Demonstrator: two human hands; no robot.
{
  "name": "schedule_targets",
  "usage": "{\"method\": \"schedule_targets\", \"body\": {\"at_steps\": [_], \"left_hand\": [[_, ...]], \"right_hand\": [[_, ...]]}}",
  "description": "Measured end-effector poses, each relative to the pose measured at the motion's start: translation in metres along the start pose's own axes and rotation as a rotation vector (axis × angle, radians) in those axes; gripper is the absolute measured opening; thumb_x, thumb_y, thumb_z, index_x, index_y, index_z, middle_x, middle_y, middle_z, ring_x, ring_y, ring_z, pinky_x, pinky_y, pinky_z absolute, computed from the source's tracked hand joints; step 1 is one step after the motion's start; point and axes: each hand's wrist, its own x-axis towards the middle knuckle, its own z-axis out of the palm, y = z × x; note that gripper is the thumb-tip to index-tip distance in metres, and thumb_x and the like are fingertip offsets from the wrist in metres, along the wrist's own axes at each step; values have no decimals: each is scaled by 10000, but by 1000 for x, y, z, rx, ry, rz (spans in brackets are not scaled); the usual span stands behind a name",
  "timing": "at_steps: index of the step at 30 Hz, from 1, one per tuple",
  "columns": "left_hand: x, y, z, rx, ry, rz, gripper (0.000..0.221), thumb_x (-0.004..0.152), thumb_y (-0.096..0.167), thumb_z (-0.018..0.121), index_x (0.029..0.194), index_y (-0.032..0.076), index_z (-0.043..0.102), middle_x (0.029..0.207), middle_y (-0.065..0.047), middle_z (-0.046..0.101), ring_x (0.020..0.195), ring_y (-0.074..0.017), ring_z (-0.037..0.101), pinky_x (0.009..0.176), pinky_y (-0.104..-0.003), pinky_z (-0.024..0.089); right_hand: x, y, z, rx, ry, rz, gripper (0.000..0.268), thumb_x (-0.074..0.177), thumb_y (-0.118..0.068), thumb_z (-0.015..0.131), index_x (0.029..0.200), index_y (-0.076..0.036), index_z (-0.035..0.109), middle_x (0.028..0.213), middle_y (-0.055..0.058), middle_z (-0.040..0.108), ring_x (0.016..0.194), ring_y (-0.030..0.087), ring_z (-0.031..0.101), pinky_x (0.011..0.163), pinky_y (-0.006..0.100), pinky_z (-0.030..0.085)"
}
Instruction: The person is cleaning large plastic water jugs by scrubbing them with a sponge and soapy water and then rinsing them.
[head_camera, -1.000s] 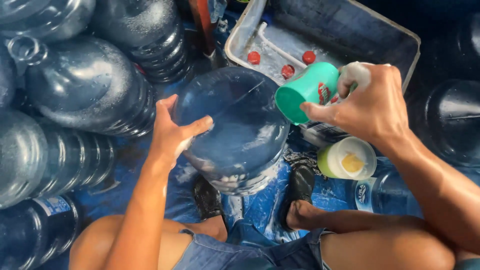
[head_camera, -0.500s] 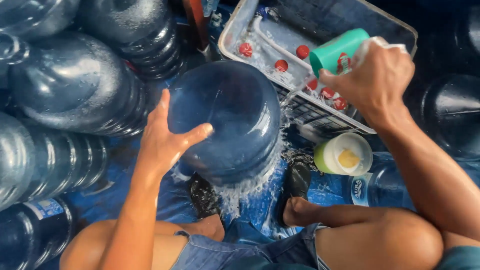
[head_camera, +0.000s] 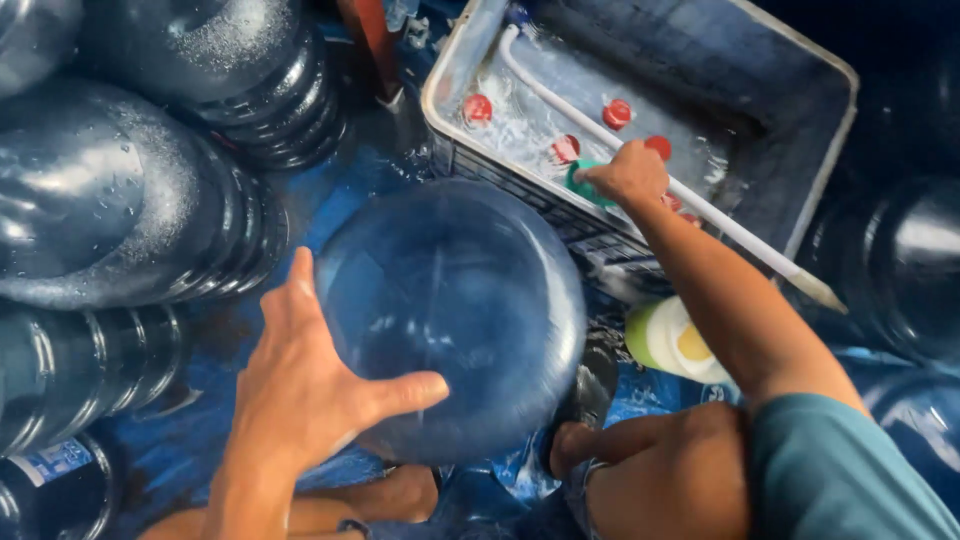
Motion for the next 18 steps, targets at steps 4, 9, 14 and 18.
{"method": "schedule_targets", "body": {"at_steps": [4, 9, 14, 18], "left_hand": [[-1, 3, 4, 50, -46, 44, 1657, 339, 549, 1079, 1617, 98, 125, 1486, -185, 350, 1269, -398, 510, 1009, -573, 458], [9, -12, 13, -28, 8, 129, 1628, 337, 629, 1052, 1565, -30, 211, 1449, -224, 359, 1283, -397, 493, 1040, -531, 430], [9, -5, 10, -250, 37, 125, 1329, 350, 513, 998, 1389, 23, 330, 1269, -162, 664, 1105, -323, 728, 977, -455, 529], [12, -11, 16, -328, 100, 214, 1328, 380, 515, 972, 1422, 31, 305, 1301, -193, 636, 1143, -338, 695, 993, -467, 508]], "right_hand": [[25, 2, 40, -168, -152, 38, 538, 693, -457, 911, 983, -28, 764, 868, 132, 729, 788, 299, 714, 713, 436, 573], [58, 22, 74, -102, -298, 19, 598, 649, -494, 934, 974, -18, 774, 767, 90, 746, 751, 266, 704, 721, 404, 563], [24, 0, 14, 570, -460, 168, 756, 745, -385, 883, 1199, 143, 589, 1162, 215, 651, 989, 347, 678, 807, 421, 603], [39, 21, -27, 878, -600, 3, 241, 962, -274, 709, 1120, -96, 747, 1074, 109, 723, 755, 141, 589, 631, 253, 465]]}}
